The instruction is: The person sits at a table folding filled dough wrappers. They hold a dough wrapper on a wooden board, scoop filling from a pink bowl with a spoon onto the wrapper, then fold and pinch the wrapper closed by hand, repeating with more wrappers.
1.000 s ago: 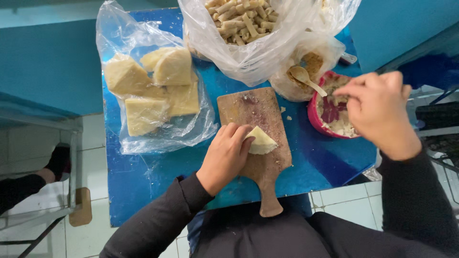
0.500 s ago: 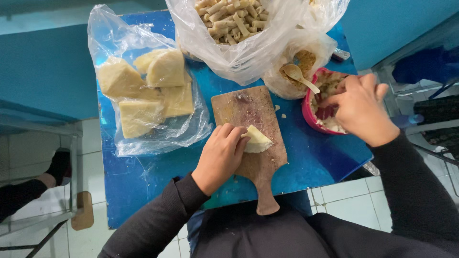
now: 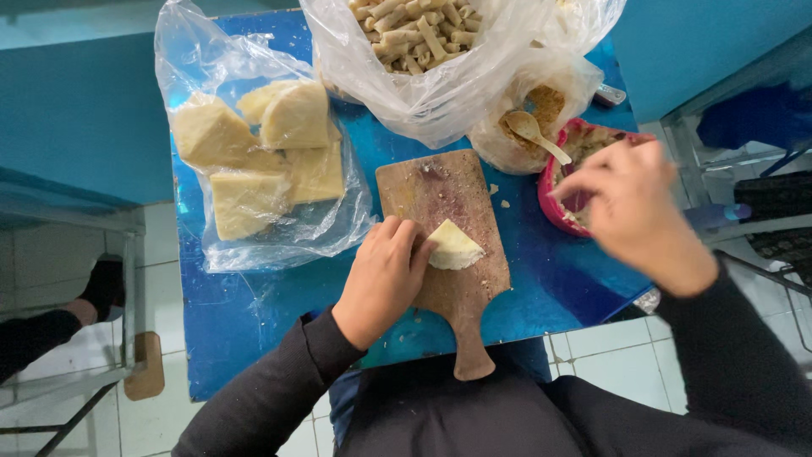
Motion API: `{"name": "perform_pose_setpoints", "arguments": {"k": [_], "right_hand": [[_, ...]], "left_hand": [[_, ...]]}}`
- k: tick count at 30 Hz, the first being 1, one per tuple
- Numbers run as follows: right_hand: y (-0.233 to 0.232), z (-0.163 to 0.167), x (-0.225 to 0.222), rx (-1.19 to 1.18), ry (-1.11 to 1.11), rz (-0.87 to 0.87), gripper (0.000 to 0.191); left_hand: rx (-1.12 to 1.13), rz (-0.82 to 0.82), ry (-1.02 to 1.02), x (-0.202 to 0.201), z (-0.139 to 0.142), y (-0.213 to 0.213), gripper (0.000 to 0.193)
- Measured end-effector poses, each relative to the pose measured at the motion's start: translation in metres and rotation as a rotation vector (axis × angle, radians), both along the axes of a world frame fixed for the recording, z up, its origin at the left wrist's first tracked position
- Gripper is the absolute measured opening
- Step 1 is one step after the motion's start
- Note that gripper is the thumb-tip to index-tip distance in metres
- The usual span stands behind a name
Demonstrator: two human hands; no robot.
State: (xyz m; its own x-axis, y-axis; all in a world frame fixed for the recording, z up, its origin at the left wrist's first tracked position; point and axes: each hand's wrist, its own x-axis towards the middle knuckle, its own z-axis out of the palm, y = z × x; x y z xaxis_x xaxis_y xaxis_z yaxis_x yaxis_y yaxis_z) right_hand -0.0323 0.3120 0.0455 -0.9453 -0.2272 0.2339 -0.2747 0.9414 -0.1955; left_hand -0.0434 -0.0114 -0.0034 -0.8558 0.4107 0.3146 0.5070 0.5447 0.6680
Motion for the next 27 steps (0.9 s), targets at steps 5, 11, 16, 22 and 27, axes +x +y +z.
{"name": "perform_pose_setpoints", "arguments": {"k": [5,11,16,22,27], "right_hand": [[-0.067,-0.010,0.009,-0.130,-0.065,0.229,0.063],[-0.099,-0.021,0.014,0.168,0.096,0.296,0.063],[-0.093,-0.022,0.020,0.332,0.224,0.237,0.050],[-0.108,-0.026,0.025,0.481,0.327,0.249,0.053],[-0.104,-0.021,0.028,0.584,0.341,0.288,0.036]], "left_hand": [[-0.028,-0.021,-0.005,0.002,0.001,-0.002,0.018],[-0.044,-0.010,0.018,0.003,0.000,-0.002,0.019],[-0.060,-0.011,0.030,0.005,0.000,-0.002,0.017],[-0.050,-0.006,0.029,0.006,0.002,-0.001,0.017],[-0.048,0.001,-0.024,0.007,0.004,0.000,0.016]]}}
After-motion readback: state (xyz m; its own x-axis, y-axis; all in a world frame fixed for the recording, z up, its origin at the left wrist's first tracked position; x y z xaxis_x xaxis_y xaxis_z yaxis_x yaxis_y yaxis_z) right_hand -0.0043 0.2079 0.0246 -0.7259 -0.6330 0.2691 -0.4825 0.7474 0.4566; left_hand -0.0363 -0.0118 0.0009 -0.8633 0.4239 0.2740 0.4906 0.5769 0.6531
